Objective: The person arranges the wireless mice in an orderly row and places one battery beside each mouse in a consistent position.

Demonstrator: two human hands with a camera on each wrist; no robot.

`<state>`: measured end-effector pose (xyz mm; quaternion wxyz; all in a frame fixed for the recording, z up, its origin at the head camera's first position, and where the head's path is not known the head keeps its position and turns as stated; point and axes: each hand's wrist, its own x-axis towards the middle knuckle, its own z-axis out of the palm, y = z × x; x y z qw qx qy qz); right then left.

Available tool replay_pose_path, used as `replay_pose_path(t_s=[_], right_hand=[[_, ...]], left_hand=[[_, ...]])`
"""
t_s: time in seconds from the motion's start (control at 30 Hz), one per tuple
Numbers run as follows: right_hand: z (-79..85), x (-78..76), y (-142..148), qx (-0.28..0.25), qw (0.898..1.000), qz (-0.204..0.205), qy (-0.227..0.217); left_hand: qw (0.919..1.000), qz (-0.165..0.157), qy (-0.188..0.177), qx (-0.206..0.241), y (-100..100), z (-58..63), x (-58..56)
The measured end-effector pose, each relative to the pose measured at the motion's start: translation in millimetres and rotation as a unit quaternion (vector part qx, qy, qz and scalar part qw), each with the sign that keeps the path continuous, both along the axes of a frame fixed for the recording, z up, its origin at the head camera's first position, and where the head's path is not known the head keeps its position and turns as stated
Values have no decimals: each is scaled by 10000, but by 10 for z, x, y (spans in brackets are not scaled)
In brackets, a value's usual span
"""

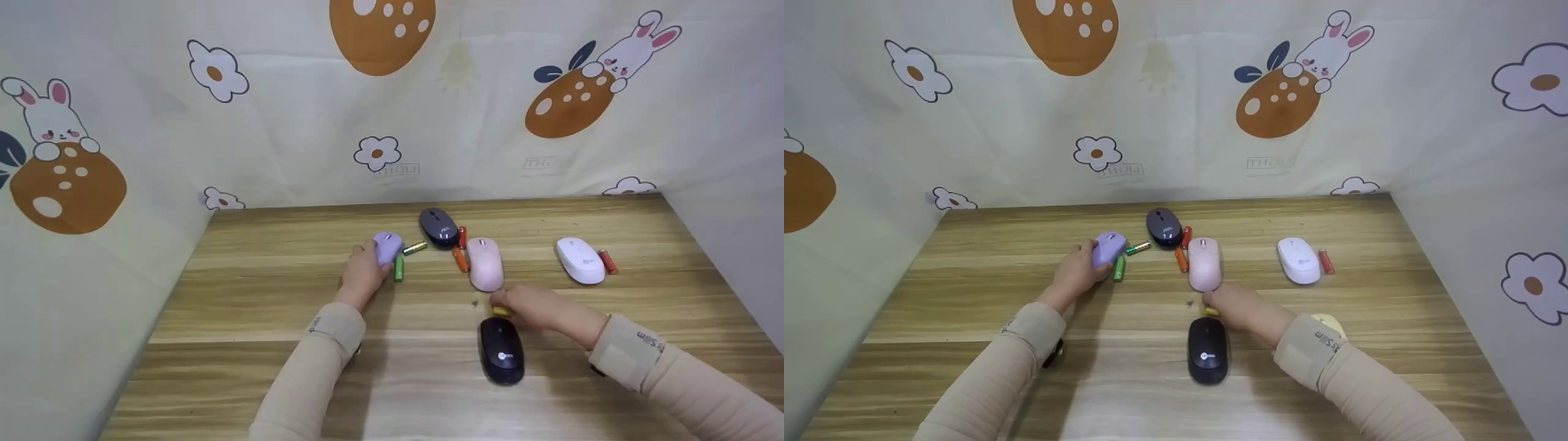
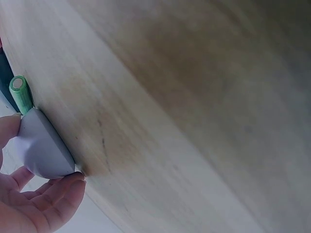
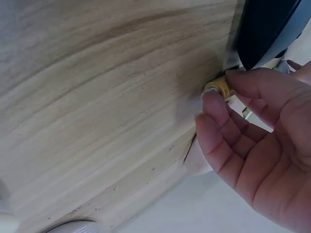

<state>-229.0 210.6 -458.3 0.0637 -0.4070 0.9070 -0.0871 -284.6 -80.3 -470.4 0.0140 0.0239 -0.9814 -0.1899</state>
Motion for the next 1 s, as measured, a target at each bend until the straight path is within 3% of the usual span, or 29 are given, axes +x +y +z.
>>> replay_pose_path(t_s=[0.17, 0.33, 0.4, 0.5, 0.63, 0.77, 0.87, 1.0], right_hand=[[180, -7, 186, 86, 9974, -503, -516], [327, -30, 598, -84, 9924, -1162, -385], [372, -11, 828, -114, 9871, -1508, -521], [418, 76, 1183, -96, 9635, -2274, -1412], [329, 265, 1588, -216, 9123, -3132, -2631], [145, 436, 1822, -345, 8791, -3526, -3188], [58, 513, 1881, -471, 8690, -3638, -3321], [22, 571, 1870, -677, 8702, -3546, -3354]], left_hand=[[10000, 4, -28, 0, 1, -2, -9], [10000, 22, -53, -1, -1, -22, -22], [10000, 16, -85, 34, 1, -25, -26], [9999, 20, -137, 92, 1, -23, -29], [9999, 26, -139, 69, -5, -20, -28], [9999, 4, -164, 25, -11, -17, -26], [9999, -12, -154, 23, -12, -11, -22], [10000, 11, -66, 12, -8, -2, -10]])
